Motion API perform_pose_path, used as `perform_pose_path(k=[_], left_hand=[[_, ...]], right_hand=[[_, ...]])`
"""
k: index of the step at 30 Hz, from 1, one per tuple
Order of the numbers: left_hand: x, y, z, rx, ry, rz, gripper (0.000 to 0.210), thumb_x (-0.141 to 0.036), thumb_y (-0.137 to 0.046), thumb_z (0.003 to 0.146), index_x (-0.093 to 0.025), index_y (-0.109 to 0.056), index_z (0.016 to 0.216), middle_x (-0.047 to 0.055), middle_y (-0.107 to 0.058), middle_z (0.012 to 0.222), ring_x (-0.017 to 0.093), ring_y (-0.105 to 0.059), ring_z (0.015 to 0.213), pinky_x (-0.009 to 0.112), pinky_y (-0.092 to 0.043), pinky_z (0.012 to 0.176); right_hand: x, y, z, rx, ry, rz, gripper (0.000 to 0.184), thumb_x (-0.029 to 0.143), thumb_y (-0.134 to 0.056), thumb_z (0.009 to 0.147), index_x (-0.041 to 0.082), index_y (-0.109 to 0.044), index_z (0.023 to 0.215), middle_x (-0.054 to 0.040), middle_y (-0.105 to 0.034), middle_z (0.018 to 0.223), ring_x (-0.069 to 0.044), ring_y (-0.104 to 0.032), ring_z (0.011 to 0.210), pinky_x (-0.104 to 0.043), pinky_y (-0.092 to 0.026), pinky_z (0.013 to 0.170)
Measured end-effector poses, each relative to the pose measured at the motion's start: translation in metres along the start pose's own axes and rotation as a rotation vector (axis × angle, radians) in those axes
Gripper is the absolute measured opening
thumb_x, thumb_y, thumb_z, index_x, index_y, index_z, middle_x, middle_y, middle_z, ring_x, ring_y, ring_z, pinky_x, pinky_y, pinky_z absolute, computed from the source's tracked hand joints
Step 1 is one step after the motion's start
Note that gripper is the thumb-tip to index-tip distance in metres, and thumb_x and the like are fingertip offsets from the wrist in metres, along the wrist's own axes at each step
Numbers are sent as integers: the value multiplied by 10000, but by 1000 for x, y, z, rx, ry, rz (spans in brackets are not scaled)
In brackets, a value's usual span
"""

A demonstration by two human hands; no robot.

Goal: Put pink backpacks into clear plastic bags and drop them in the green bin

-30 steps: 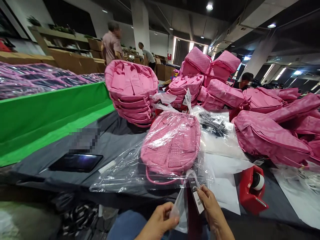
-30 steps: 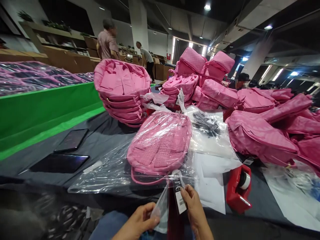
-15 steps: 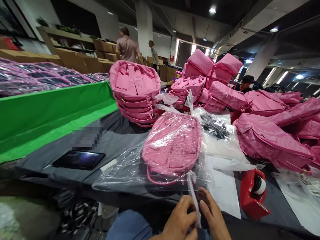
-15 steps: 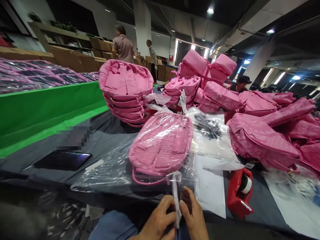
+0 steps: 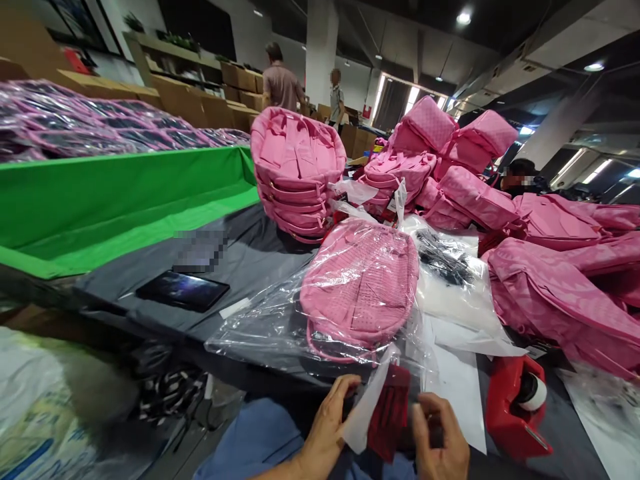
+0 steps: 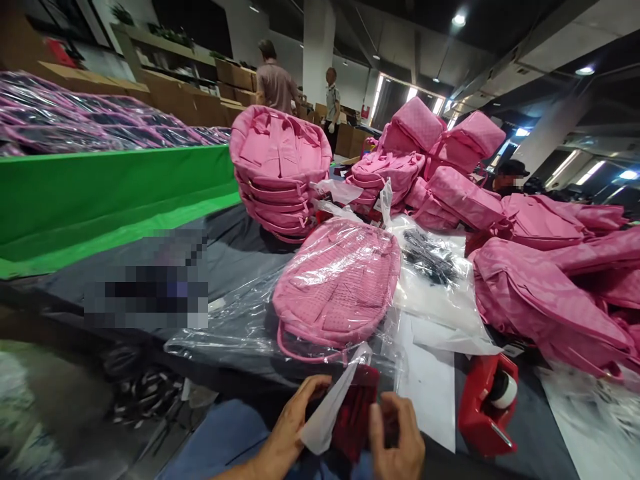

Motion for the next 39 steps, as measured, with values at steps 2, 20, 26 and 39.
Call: perform_pose_path(k=[2,20,26,39], left_hand=[[11,-8,1,35,128,-4,577,-283,-671,772,-217,-582,1338,124,-657,1292,291,-627,1162,442,-490,1067],[24,-66,22,350,427,-427,549,-351,-693,704,-172,-628,1219,54,-726,963,221,-691,905,342,-502,807],[18,-64,22,333,242,-303,245,-297,-696,747,-175,-742,954,57,-700,988,242,-644,978,376,-495,928],[-41,-49,3,258,-1229,891,270,-111,-483,1016,-151,-635,1235,99,-723,1223,218,-615,1245,353,-490,1088]], right_hand=[[20,-20,-6,51,77,-113,681,812,-640,737,247,-676,1116,-89,-736,973,-278,-680,771,-364,-497,666],[-112,-15,-3,315,-338,203,698,907,-578,720,222,-657,833,-32,-676,686,-244,-655,674,-344,-550,662],[-51,19,-26,-211,334,-329,464,592,-485,995,238,-663,1237,-109,-724,1217,-298,-702,1103,-410,-555,937],[-75,-41,-77,-41,543,-682,1065,16,-449,703,259,-44,1657,-108,-621,1446,-311,-656,1259,-458,-623,939]])
Point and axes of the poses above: each hand's wrist, its own z-axis towards the middle knuckle, its own y-axis out of the back of the hand, x = y × z, the point moved 6 cm from there along z, towards the middle knuckle
